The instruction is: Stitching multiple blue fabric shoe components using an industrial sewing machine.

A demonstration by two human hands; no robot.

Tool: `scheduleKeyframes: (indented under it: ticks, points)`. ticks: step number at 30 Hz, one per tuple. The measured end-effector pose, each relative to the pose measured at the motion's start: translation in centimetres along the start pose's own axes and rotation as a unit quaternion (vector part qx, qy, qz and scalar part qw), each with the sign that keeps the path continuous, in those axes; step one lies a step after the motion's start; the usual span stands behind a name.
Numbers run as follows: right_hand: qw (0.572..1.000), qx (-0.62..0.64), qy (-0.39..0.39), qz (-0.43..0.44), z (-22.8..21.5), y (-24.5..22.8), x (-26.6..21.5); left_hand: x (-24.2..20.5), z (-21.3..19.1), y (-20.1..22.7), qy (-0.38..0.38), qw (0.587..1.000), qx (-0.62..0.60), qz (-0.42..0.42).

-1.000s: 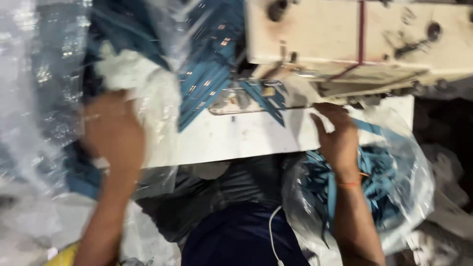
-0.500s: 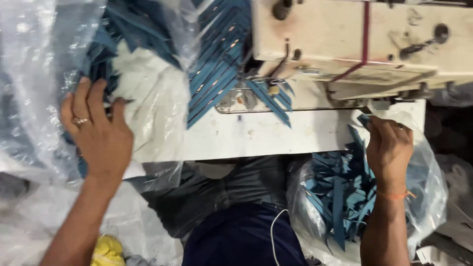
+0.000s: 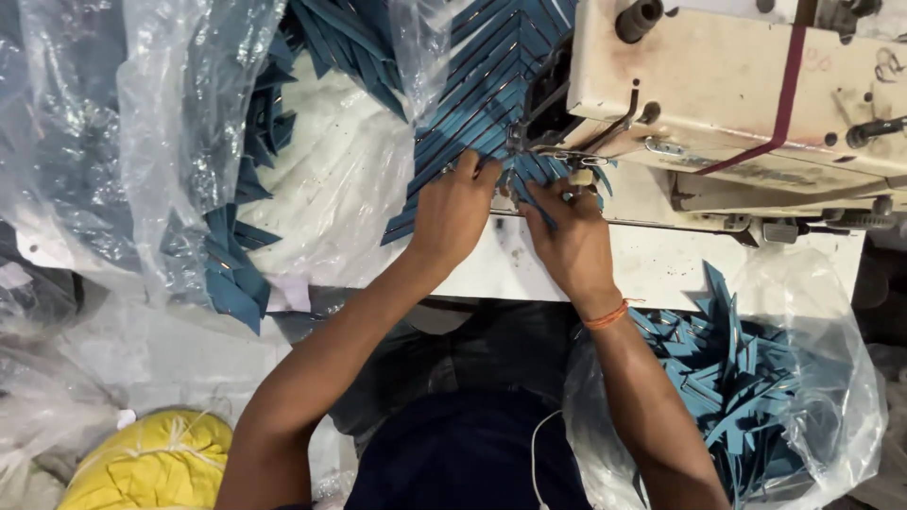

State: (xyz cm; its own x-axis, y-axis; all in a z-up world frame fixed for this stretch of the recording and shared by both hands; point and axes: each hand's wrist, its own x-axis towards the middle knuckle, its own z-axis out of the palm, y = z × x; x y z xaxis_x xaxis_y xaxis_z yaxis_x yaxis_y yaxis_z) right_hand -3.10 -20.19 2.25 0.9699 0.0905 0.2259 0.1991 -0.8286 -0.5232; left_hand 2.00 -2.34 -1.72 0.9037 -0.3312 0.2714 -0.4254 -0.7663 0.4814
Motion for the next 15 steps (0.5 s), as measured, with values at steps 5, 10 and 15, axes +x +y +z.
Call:
scheduleKeyframes:
  ticks: [5,10,15]
  points:
    - [1.0,-0.01,-0.01,-0.014,0.0,-0.2,0.6,0.1,0.0,0.9,-0.026,0.998,-0.026,-0.048]
    - [1.0,-0.01,-0.01,-0.021,0.2,-0.6,1.4,0.6,0.4,1.1,-0.009,0.996,-0.064,-0.064]
    - [1.0,0.0,0.003,-0.025,0.6,-0.1,1.8,1.3,0.8,1.0,0.02,0.993,-0.096,-0.063]
